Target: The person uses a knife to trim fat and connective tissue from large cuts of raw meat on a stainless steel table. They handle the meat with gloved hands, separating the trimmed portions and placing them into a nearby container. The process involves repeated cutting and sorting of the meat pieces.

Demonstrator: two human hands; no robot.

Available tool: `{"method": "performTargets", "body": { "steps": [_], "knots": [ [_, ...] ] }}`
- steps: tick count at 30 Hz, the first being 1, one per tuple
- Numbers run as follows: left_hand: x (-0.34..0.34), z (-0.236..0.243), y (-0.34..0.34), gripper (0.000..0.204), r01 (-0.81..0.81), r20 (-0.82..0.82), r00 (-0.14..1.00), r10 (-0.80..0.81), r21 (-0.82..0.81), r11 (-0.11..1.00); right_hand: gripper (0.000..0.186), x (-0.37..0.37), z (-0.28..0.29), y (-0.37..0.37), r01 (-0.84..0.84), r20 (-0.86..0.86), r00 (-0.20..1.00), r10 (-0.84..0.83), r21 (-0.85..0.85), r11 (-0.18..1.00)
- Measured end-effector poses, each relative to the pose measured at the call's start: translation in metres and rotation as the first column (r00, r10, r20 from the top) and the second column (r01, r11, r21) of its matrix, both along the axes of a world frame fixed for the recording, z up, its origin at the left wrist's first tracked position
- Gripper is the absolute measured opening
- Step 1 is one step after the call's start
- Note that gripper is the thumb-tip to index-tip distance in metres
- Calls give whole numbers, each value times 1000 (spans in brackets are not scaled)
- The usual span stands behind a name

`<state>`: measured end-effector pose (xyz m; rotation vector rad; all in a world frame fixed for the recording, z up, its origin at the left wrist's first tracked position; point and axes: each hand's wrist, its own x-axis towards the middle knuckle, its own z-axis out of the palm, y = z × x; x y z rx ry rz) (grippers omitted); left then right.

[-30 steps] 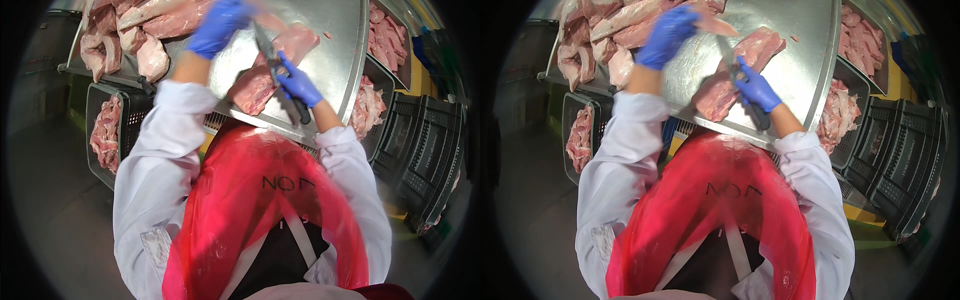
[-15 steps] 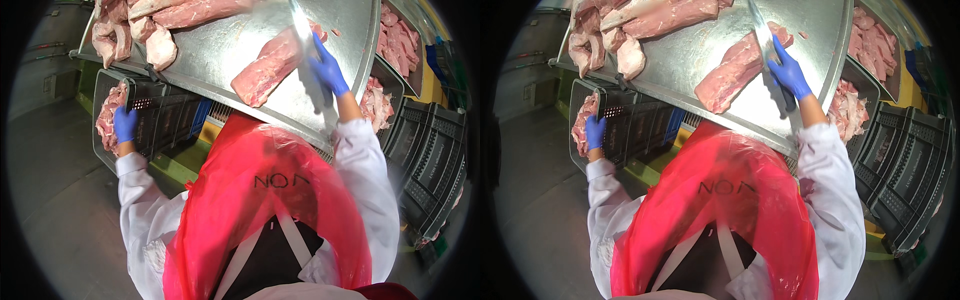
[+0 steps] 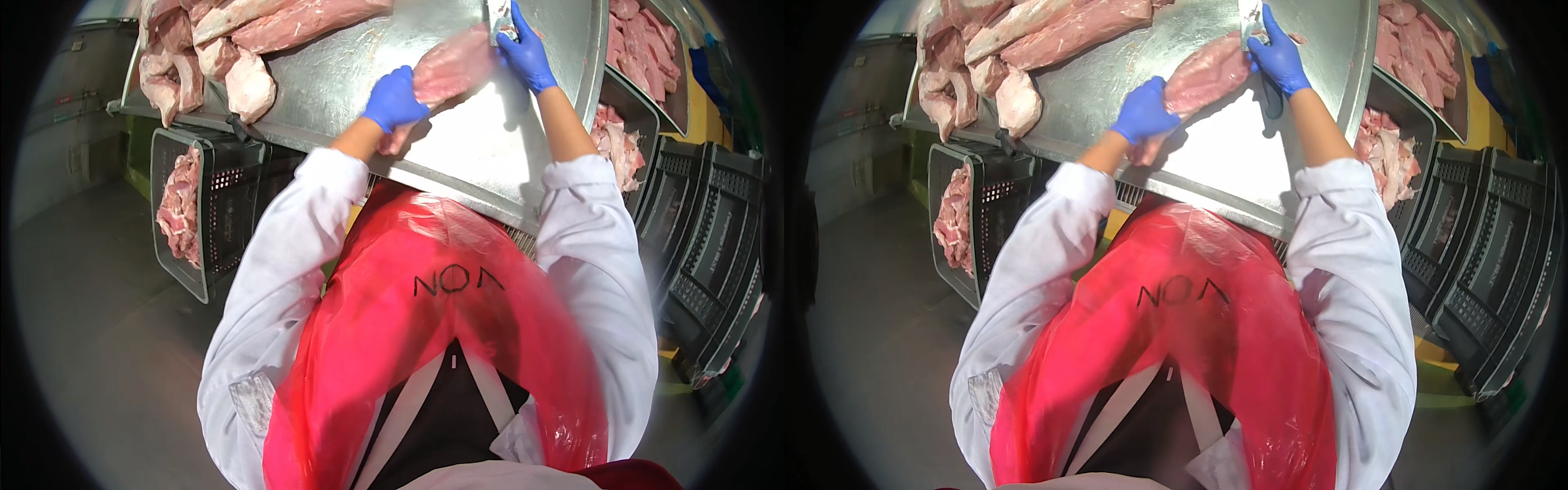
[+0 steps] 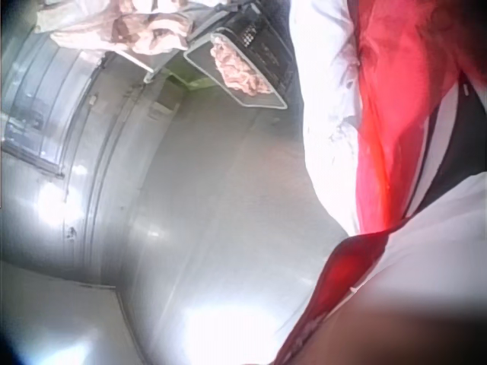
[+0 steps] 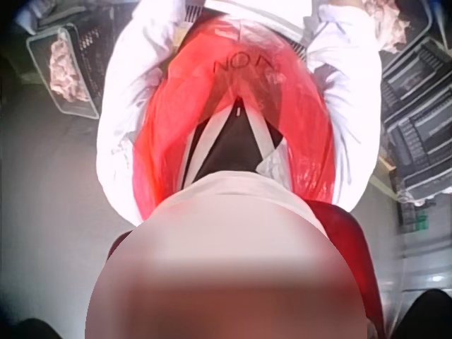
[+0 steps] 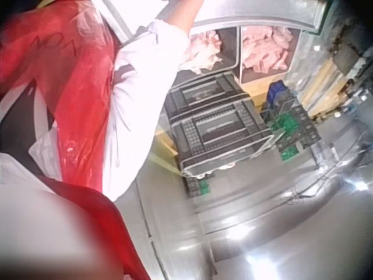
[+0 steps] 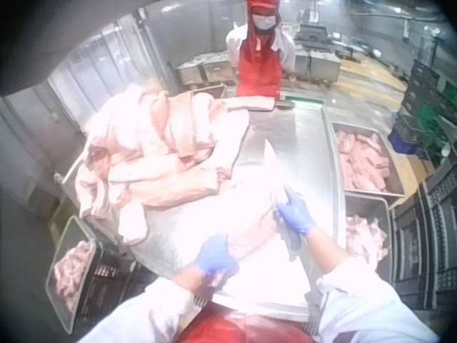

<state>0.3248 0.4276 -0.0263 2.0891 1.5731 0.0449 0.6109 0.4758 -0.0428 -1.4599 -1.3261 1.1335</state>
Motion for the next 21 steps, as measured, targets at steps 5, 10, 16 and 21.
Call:
{"method": "performTargets", "body": {
  "steps": [5,10,16,21],
  "knots": [
    [-89,-48,96,53,-13,93,995,46,-329,944,80,22,5,-58,127,-171,980,-105,129,983],
    [-47,-23,101,64,-133,323,945,55,225,965,79,47,21,-144,264,-141,952,-271,-64,962],
    [47,-8,83,100,35,-220,976,0,156,987,80,54,2,-208,410,-270,856,-442,-167,897],
    [27,-16,96,113,158,-104,984,-148,102,982,85,28,-34,-210,355,-317,849,-423,-250,900]
  ]
}}
